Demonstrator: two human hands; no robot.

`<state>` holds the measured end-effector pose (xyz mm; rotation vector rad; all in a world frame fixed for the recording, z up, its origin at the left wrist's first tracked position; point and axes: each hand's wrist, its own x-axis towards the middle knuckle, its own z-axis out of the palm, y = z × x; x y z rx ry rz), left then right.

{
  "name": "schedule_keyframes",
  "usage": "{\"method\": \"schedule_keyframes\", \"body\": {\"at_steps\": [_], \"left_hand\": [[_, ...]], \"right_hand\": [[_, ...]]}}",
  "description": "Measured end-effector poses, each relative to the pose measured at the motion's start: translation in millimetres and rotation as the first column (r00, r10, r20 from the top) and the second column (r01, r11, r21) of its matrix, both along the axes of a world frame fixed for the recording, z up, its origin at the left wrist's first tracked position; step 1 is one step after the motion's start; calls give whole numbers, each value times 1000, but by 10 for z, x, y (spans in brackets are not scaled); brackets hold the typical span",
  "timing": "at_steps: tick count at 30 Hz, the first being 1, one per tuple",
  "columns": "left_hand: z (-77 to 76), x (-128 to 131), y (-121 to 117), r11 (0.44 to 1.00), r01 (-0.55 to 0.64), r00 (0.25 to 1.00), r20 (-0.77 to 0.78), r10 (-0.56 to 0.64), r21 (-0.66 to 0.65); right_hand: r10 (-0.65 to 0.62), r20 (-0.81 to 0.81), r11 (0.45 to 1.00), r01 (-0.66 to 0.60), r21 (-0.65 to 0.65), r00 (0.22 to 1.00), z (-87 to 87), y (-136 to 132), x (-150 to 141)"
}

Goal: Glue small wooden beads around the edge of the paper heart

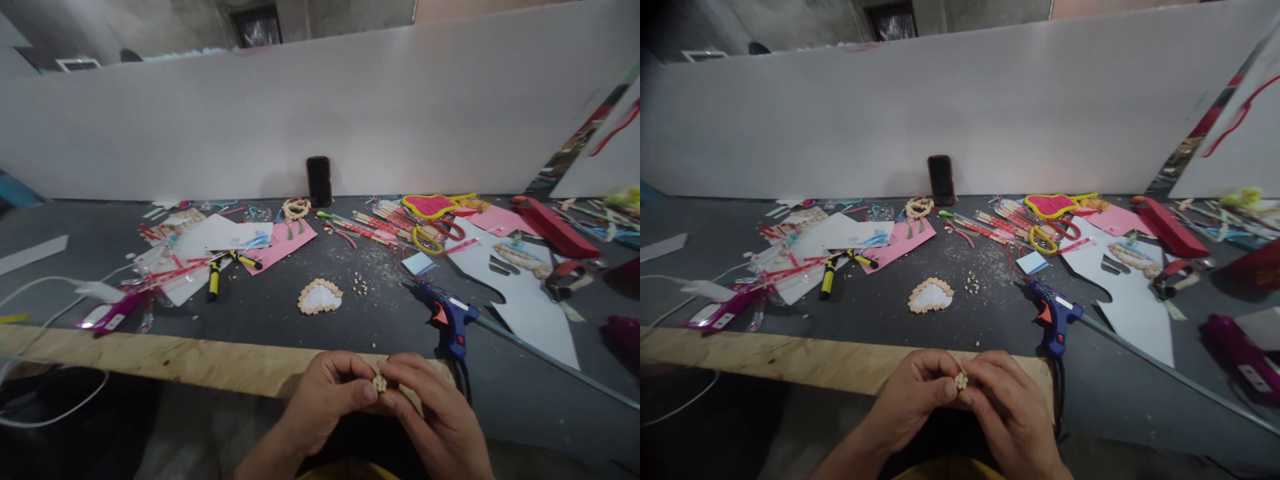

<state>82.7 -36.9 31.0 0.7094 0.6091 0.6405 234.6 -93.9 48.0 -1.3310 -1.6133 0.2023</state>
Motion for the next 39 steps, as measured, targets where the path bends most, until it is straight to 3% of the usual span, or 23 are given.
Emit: {"method": "schedule_keyframes", "body": {"at_steps": [8, 13, 19, 26, 33, 39], "left_hand": [[7, 31, -24, 999, -20, 1000, -3, 20, -39], [-9, 51, -48, 999, -30, 999, 30, 32, -44], [-19, 23, -19, 999, 33, 996, 87, -32, -12], [-11, -25, 25, 998, 59, 997, 48, -57, -33], [51, 14, 17, 995, 9, 997, 82, -1, -96], [56, 15, 2, 994, 22, 996, 83, -13, -107]], "right_hand": [[78, -167, 996, -82, -19, 983, 37, -3, -50], [55, -206, 995, -70, -67, 977, 38, -17, -65], [51, -232, 995, -70, -71, 971, 15, -32, -38], [148, -25, 987, -149, -53, 989, 16, 4, 47], [61, 48, 998, -62, 14, 997, 30, 13, 27], [65, 112, 995, -73, 61, 992, 35, 5, 17]]}}
